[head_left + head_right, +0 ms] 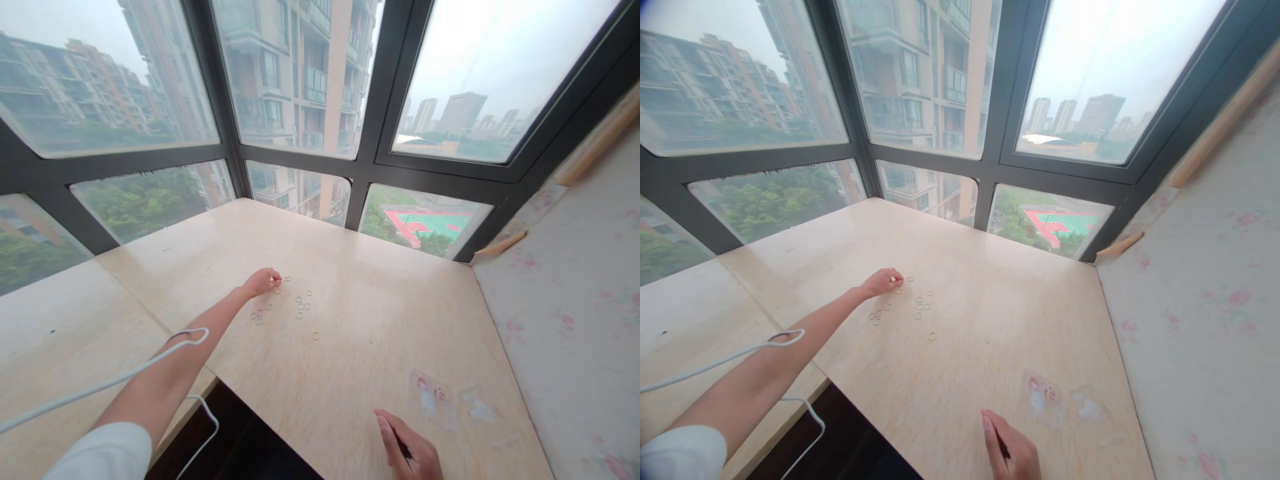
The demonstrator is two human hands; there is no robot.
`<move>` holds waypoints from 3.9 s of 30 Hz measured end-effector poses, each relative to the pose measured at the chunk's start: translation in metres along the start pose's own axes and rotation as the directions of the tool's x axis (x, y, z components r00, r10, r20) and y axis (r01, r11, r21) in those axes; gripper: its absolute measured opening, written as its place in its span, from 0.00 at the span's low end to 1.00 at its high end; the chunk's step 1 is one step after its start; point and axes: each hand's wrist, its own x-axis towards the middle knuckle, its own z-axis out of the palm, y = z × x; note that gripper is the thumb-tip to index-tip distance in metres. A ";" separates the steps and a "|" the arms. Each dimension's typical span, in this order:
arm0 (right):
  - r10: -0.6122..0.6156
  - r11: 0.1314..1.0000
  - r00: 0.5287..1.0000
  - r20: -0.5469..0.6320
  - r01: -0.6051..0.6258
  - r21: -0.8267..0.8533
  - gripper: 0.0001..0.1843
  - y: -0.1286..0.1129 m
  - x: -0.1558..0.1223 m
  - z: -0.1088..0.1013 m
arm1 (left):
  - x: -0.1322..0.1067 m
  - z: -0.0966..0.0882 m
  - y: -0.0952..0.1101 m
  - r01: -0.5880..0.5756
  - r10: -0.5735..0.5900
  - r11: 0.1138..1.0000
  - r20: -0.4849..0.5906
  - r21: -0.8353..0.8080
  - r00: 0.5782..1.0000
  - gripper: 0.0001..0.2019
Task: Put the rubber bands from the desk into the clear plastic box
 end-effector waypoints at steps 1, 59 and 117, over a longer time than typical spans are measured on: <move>0.014 1.000 1.000 -0.007 -0.013 0.009 0.19 0.000 -0.001 0.001 | 0.001 0.000 -0.001 -0.011 0.011 1.000 0.010 0.015 1.000 0.08; -0.079 0.992 0.996 0.043 0.083 -0.091 0.19 -0.002 0.002 -0.002 | 0.002 -0.034 0.023 0.336 -0.246 0.920 0.372 -0.200 0.895 0.06; 0.167 0.983 0.981 0.095 -0.174 0.059 0.20 -0.031 0.008 -0.002 | -0.084 0.154 0.229 -0.263 0.294 0.718 -0.062 -0.645 0.954 0.06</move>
